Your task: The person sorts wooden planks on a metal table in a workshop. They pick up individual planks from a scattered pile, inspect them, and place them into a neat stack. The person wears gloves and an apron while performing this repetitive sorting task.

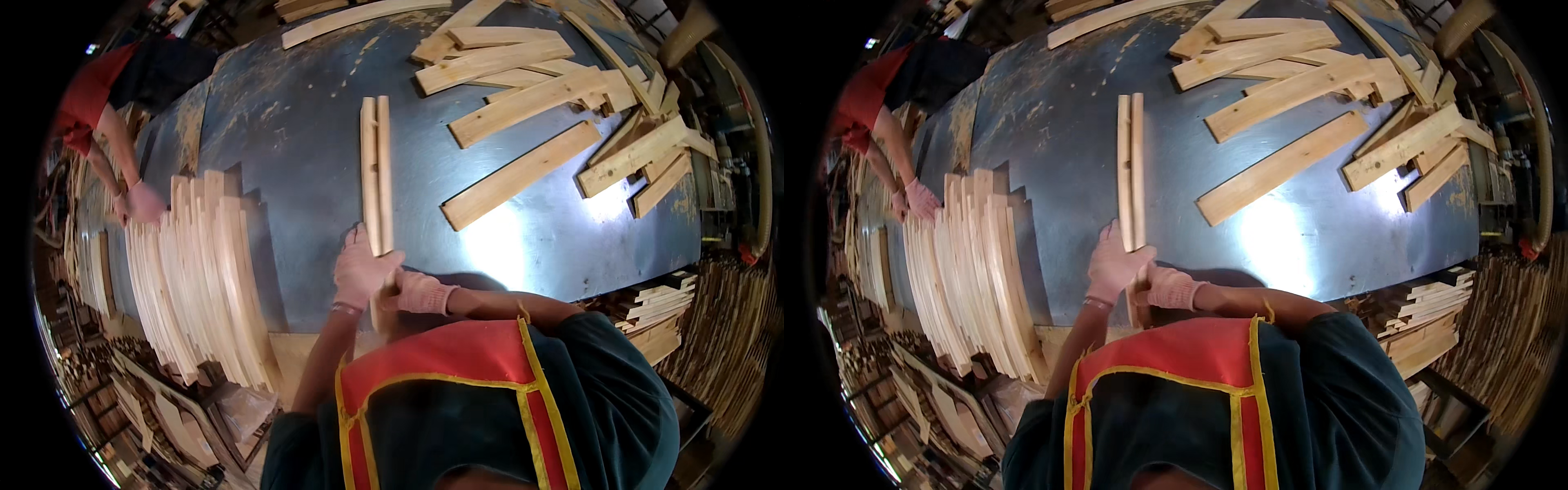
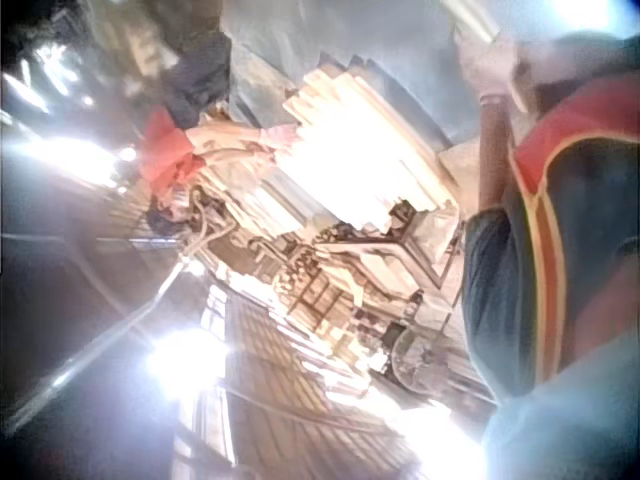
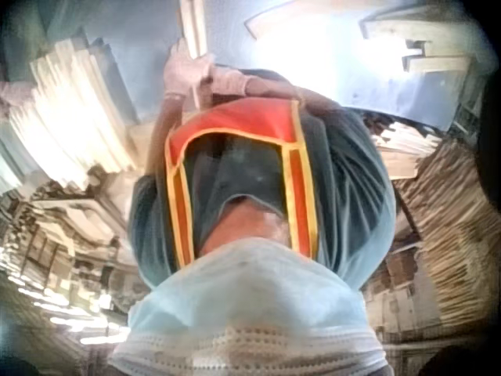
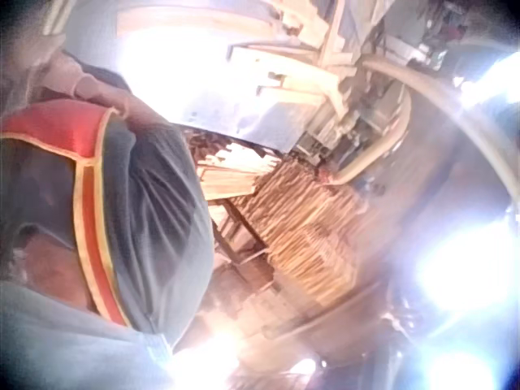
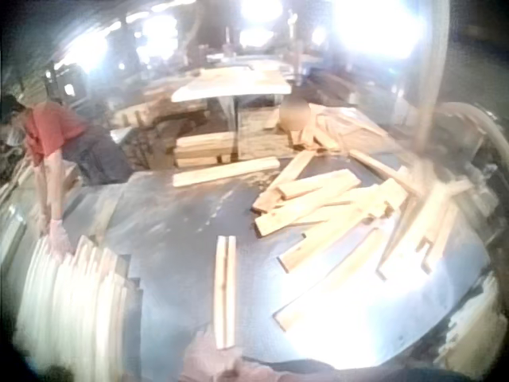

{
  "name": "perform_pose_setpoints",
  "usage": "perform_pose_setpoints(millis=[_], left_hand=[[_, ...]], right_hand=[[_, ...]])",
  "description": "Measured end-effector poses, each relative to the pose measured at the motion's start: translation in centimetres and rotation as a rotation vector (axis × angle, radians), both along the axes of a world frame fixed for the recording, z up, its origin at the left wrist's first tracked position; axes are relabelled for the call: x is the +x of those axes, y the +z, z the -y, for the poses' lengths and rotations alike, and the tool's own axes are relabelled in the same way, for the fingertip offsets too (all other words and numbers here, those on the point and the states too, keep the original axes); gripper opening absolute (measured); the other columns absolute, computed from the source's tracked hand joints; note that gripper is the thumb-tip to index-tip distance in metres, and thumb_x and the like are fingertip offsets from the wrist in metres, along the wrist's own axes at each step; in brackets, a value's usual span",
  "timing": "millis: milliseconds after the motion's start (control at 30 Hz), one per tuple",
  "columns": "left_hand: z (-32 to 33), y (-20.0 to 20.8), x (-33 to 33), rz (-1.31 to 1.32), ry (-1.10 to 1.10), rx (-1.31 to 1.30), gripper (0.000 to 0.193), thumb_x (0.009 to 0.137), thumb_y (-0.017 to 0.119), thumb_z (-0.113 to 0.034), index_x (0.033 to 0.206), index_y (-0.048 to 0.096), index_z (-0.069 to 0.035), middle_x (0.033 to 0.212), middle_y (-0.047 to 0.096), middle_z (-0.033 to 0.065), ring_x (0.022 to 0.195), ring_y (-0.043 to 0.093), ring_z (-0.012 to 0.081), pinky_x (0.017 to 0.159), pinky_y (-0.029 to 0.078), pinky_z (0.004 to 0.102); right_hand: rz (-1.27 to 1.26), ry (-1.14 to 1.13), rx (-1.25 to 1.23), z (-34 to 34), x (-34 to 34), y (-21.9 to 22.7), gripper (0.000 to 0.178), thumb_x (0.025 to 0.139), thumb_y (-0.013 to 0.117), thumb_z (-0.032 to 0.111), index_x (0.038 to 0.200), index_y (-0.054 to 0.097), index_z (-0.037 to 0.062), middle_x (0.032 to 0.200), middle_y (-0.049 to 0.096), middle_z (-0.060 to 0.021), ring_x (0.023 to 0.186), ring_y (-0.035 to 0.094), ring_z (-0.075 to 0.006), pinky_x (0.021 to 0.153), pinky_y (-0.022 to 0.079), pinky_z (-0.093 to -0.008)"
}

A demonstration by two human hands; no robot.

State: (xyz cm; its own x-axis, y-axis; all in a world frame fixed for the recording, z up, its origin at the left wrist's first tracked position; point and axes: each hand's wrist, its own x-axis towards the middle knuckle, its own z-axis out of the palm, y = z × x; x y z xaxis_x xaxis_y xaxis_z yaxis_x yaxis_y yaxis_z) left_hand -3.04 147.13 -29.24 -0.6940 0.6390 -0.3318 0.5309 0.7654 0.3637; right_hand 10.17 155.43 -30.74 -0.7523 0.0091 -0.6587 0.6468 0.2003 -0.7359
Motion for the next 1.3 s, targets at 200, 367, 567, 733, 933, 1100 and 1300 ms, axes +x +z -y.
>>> perform_pose_setpoints(millis=[200, 367, 567, 733, 933, 1100, 1300], left_hand=[[6.0, 0.5, -2.4, 0.12, 0.402, 0.093, 0.047, 0.085, 0.077, -0.034, 0.118, 0.068, -0.002, 0.104, 0.074, 0.0212, 0.099, 0.072, 0.0433, 0.087, 0.056, 0.0525], [24.2, -4.0, -7.6, -0.454, 0.228, 0.09, 0.063, 0.092, 0.071, -0.032, 0.145, 0.057, -0.002, 0.15, 0.056, 0.0222, 0.14, 0.053, 0.038, 0.117, 0.046, 0.0455], [20.4, 1.8, -9.9, -0.561, 0.414, -0.505, 0.091, 0.094, 0.07, -0.043, 0.166, 0.031, -0.006, 0.172, 0.031, 0.0186, 0.159, 0.029, 0.0335, 0.129, 0.027, 0.0441], [7.5, 1.3, -6.4, -0.341, 0.246, -0.251, 0.092, 0.093, 0.073, -0.04, 0.166, 0.03, -0.004, 0.171, 0.03, 0.0232, 0.158, 0.029, 0.0377, 0.129, 0.029, 0.0465], [-9.2, -4.1, -2.6, -0.456, -0.395, 0.176, 0.089, 0.087, 0.078, -0.048, 0.156, 0.046, -0.002, 0.156, 0.051, 0.0214, 0.148, 0.044, 0.0386, 0.124, 0.035, 0.0492], [-20.5, -1.1, 2.2, -0.067, -0.373, -0.074, 0.087, 0.085, 0.079, -0.047, 0.155, 0.048, -0.004, 0.153, 0.054, 0.0195, 0.141, 0.052, 0.0331, 0.116, 0.043, 0.0462], [-14.0, -3.8, 0.3, 0.954, -0.041, 0.388, 0.07, 0.095, 0.071, -0.032, 0.154, 0.051, -0.002, 0.146, 0.061, 0.0129, 0.129, 0.061, 0.0211, 0.11, 0.047, 0.0336]], right_hand=[[-0.362, -0.148, -0.156, -5.4, 0.7, -4.2, 0.069, 0.093, 0.079, 0.022, 0.152, 0.049, 0.0024, 0.12, 0.072, -0.0074, 0.112, 0.068, -0.0206, 0.096, 0.056, -0.0366], [-0.355, -1.008, -0.051, -22.8, 3.5, -3.0, 0.062, 0.091, 0.081, 0.022, 0.143, 0.054, 0.0028, 0.106, 0.066, -0.0087, 0.1, 0.064, -0.0165, 0.089, 0.055, -0.0318], [-0.204, -1.977, 0.194, -39.0, 2.1, -6.0, 0.049, 0.088, 0.078, 0.014, 0.126, 0.052, 0.0003, 0.083, 0.057, -0.0068, 0.067, 0.054, -0.0149, 0.056, 0.043, -0.0342], [-0.462, -1.327, -0.195, -31.7, 2.8, -3.9, 0.07, 0.089, 0.074, 0.011, 0.151, 0.046, -0.0018, 0.098, 0.064, -0.0076, 0.094, 0.063, -0.0175, 0.081, 0.054, -0.0353], [-0.334, -1.175, 0.956, -29.1, 12.6, 0.4, 0.061, 0.096, 0.075, 0.02, 0.15, 0.054, -0.0008, 0.138, 0.065, -0.0185, 0.132, 0.06, -0.0281, 0.114, 0.047, -0.0364], [0.104, -1.167, 0.535, -31.6, 16.7, -4.3, 0.072, 0.086, 0.078, 0.031, 0.147, 0.052, 0.0038, 0.122, 0.075, -0.0194, 0.107, 0.073, -0.0331, 0.096, 0.056, -0.038], [-0.236, -1.129, 0.104, -18.5, 9.3, -3.8, 0.075, 0.089, 0.075, 0.029, 0.155, 0.046, 0.0075, 0.123, 0.074, -0.0201, 0.112, 0.072, -0.03, 0.097, 0.055, -0.0385]])
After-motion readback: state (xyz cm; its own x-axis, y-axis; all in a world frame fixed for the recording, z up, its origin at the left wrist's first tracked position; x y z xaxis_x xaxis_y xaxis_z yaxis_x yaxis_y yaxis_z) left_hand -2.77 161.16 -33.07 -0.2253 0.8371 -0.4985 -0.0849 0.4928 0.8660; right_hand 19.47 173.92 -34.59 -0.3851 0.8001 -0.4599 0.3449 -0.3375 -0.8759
